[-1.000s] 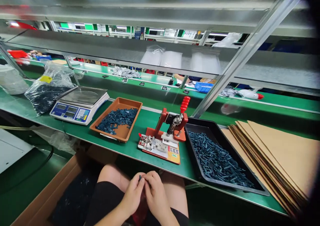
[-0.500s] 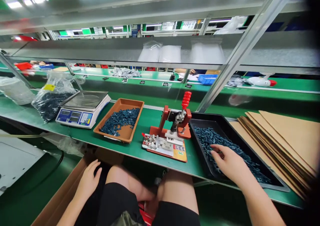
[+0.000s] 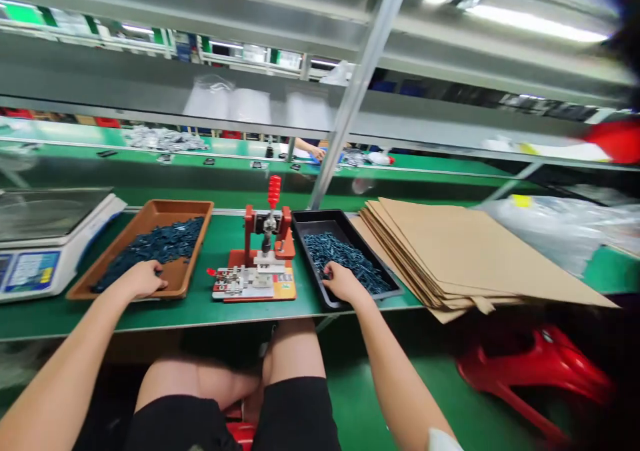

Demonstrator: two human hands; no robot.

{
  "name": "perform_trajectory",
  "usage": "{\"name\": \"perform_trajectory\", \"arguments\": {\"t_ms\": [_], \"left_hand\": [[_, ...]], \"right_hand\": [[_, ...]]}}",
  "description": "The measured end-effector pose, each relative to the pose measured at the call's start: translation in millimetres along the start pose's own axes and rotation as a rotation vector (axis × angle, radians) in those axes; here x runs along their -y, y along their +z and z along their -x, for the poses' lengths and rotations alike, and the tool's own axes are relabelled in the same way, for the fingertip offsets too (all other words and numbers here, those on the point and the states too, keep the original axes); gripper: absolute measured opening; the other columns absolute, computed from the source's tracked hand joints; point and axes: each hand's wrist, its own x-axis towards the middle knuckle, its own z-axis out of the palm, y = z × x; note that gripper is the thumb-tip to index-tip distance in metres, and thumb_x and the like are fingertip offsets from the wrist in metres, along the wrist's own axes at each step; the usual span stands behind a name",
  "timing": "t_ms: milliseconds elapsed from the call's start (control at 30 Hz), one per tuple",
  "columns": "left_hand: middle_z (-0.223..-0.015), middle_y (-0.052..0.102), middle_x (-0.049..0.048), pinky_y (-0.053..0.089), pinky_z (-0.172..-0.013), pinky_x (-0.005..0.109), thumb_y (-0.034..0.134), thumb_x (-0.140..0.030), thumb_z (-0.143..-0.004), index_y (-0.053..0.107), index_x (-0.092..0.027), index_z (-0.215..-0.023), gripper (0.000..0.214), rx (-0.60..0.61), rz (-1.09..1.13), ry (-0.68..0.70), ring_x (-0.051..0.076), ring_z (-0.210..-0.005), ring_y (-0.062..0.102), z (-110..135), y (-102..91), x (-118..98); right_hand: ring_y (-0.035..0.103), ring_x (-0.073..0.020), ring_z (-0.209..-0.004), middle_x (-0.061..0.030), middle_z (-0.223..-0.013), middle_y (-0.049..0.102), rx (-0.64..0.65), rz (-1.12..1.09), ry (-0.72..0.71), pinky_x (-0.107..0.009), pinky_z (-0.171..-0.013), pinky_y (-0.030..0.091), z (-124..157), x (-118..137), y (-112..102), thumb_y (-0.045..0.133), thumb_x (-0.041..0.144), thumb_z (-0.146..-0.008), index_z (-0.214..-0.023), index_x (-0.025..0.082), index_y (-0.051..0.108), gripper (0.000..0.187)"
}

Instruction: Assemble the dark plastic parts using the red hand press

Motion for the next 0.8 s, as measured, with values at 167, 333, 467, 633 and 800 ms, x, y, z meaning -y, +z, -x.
{"name": "perform_trajectory", "arguments": {"t_ms": [167, 333, 467, 633, 800], "left_hand": [[-0.054, 0.061, -0.0066, 0.040, -0.067, 0.020, 0.082, -0.027, -0.068, 0.056, -0.018, -0.065, 0.027, 0.184, -0.058, -0.223, 0.015, -0.063, 0.059, -11, 7.4, 3], [-0.060, 0.065, -0.0049, 0.040, -0.075, 0.022, 0.081, -0.024, -0.070, 0.067, -0.017, -0.079, 0.018, 0.182, 0.019, -0.213, 0.016, -0.069, 0.059, -7, 6.4, 4], [-0.082, 0.072, -0.0006, 0.045, -0.085, 0.031, 0.072, -0.030, -0.077, 0.072, -0.022, -0.109, 0.032, 0.071, 0.027, -0.189, 0.019, -0.072, 0.060, 3, 0.6, 6], [-0.102, 0.073, 0.0060, 0.049, -0.089, 0.041, 0.059, -0.029, -0.082, 0.072, -0.023, -0.113, 0.034, -0.027, 0.004, -0.149, 0.023, -0.082, 0.061, 23, -7.4, -4], [-0.090, 0.071, 0.0058, 0.052, -0.087, 0.040, 0.057, -0.029, -0.081, 0.069, -0.018, -0.108, 0.032, -0.249, 0.087, -0.124, 0.023, -0.081, 0.063, 34, -8.6, -10]], "right_hand": [[0.058, -0.0136, -0.070, -0.0002, -0.076, 0.066, -0.034, -0.054, -0.033, -0.024, -0.065, 0.037, 5, 3, -5, 0.065, 0.013, -0.082, -0.085, 0.019, 0.063, 0.008], [0.056, -0.0143, -0.068, -0.0005, -0.076, 0.066, -0.100, -0.029, -0.037, -0.026, -0.063, 0.036, 7, 3, -15, 0.065, 0.017, -0.080, -0.080, 0.020, 0.060, 0.006], [0.057, -0.0158, -0.067, -0.0003, -0.074, 0.064, -0.206, -0.139, -0.055, -0.027, -0.066, 0.041, 4, 3, -21, 0.062, 0.027, -0.083, -0.091, 0.020, 0.064, 0.010], [0.055, -0.0170, -0.064, -0.0020, -0.070, 0.063, -0.280, -0.404, -0.210, -0.029, -0.062, 0.043, 25, 33, -17, 0.058, 0.039, -0.087, -0.080, 0.019, 0.064, 0.022], [0.057, -0.0157, -0.064, -0.0008, -0.070, 0.064, -0.076, -0.576, -0.391, -0.026, -0.061, 0.045, 62, 84, 14, 0.059, 0.036, -0.089, -0.078, 0.021, 0.064, 0.020]]}}
